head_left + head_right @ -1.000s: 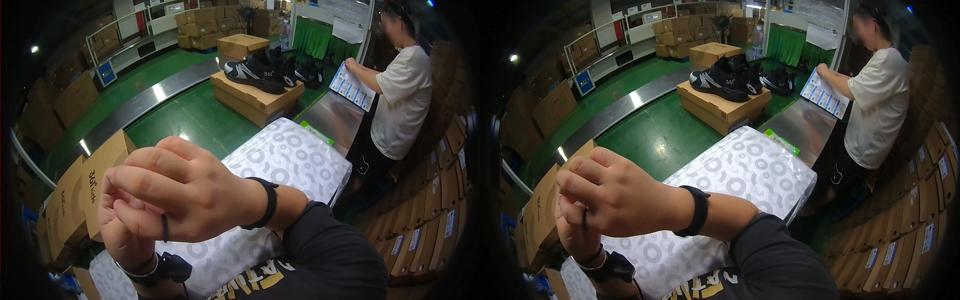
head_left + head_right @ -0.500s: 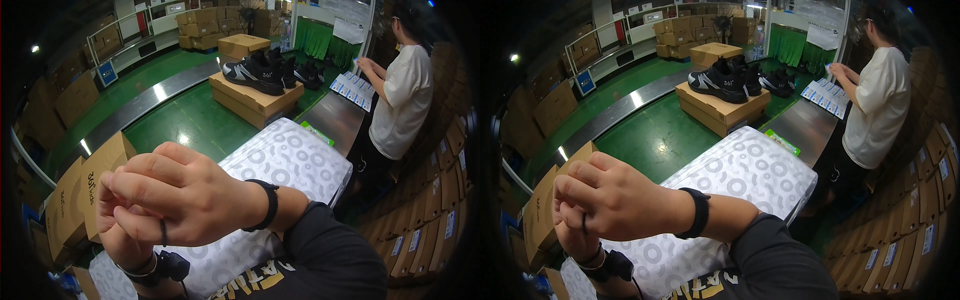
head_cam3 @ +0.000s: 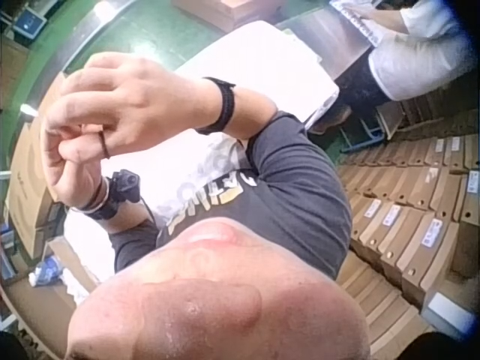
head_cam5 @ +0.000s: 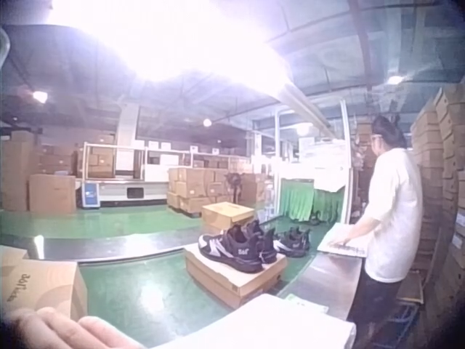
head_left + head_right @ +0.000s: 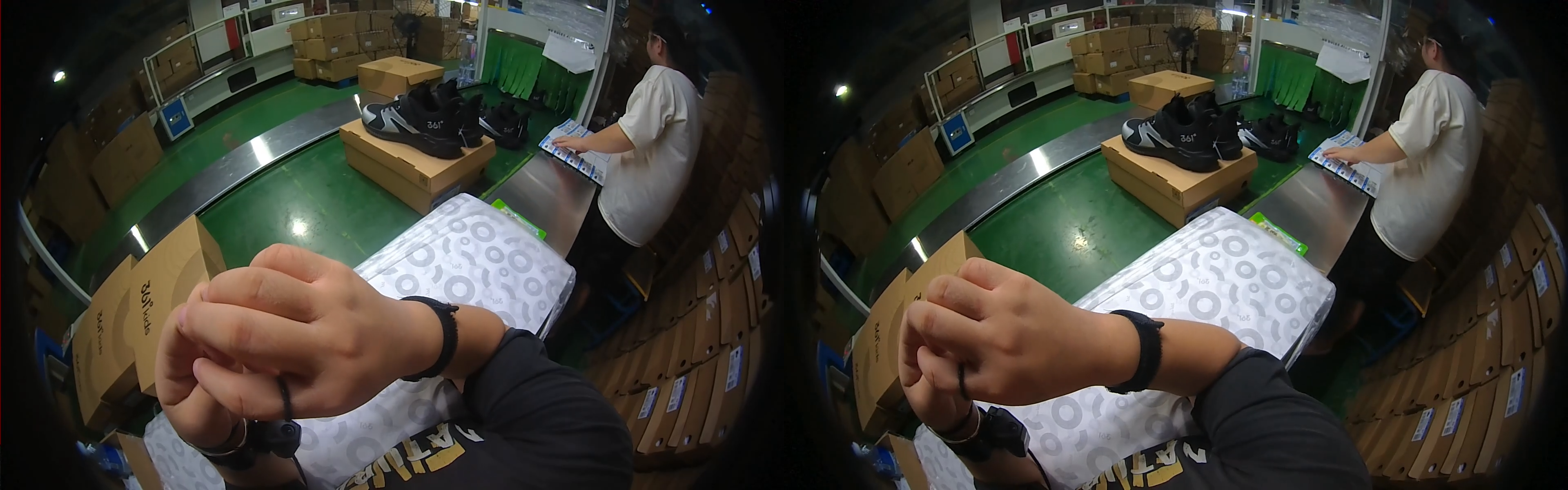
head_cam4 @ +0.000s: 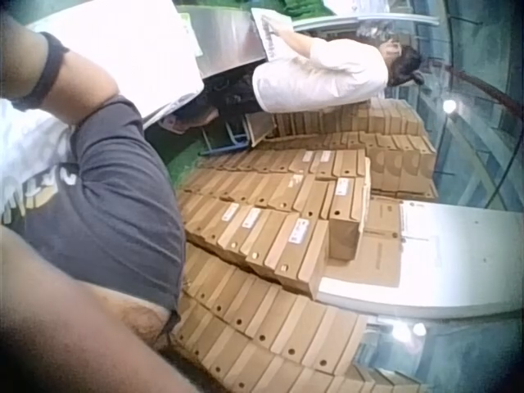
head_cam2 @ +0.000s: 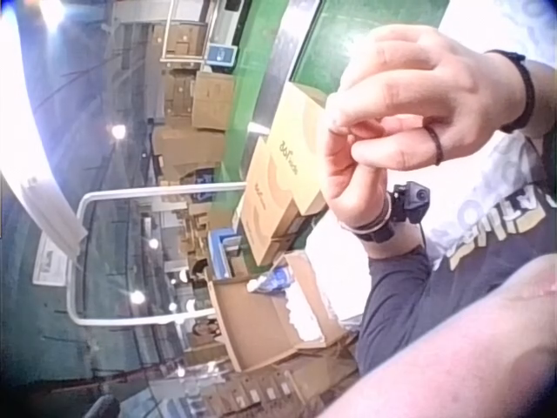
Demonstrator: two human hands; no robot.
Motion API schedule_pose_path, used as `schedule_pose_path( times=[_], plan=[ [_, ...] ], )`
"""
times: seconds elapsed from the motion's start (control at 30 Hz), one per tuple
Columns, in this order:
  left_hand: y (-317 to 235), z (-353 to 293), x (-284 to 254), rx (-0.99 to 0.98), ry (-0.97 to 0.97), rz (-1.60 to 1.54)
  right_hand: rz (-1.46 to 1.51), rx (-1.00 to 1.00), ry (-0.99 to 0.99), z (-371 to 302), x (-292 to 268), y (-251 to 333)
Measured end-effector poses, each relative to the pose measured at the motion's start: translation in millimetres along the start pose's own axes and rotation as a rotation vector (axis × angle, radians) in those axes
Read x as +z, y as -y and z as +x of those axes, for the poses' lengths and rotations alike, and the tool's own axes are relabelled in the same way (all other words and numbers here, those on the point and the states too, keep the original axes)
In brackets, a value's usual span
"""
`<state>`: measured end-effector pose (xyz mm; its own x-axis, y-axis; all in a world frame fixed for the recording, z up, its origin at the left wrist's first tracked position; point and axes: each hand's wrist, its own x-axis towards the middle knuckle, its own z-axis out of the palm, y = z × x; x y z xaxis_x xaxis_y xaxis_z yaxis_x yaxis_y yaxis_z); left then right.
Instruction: Packing shoes into boxes on a conveyor belt.
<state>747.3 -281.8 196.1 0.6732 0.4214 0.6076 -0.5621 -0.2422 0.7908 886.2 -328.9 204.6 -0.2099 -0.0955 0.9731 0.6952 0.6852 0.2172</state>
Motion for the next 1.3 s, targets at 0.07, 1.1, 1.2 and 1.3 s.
schedule_pose_path(
  times=[0.07, 1.1, 1.2, 1.3],
  plan=[
    [-2, -1, 4, -0.011, -0.02, -0.01, 0.035, 0.004, -0.006, 0, 0, 0],
    [8, 7, -7, 0.038, 0.042, -0.135, -0.145, 0.085, 0.301, -3, -11, 4],
    [4, 5, -5, -0.04, 0.13, -0.259, -0.171, 0.072, 0.312, -3, -13, 8],
    [2, 4, 2, -0.179, -0.002, -0.413, -0.073, 0.043, 0.266, -6, -15, 2]
  ],
)
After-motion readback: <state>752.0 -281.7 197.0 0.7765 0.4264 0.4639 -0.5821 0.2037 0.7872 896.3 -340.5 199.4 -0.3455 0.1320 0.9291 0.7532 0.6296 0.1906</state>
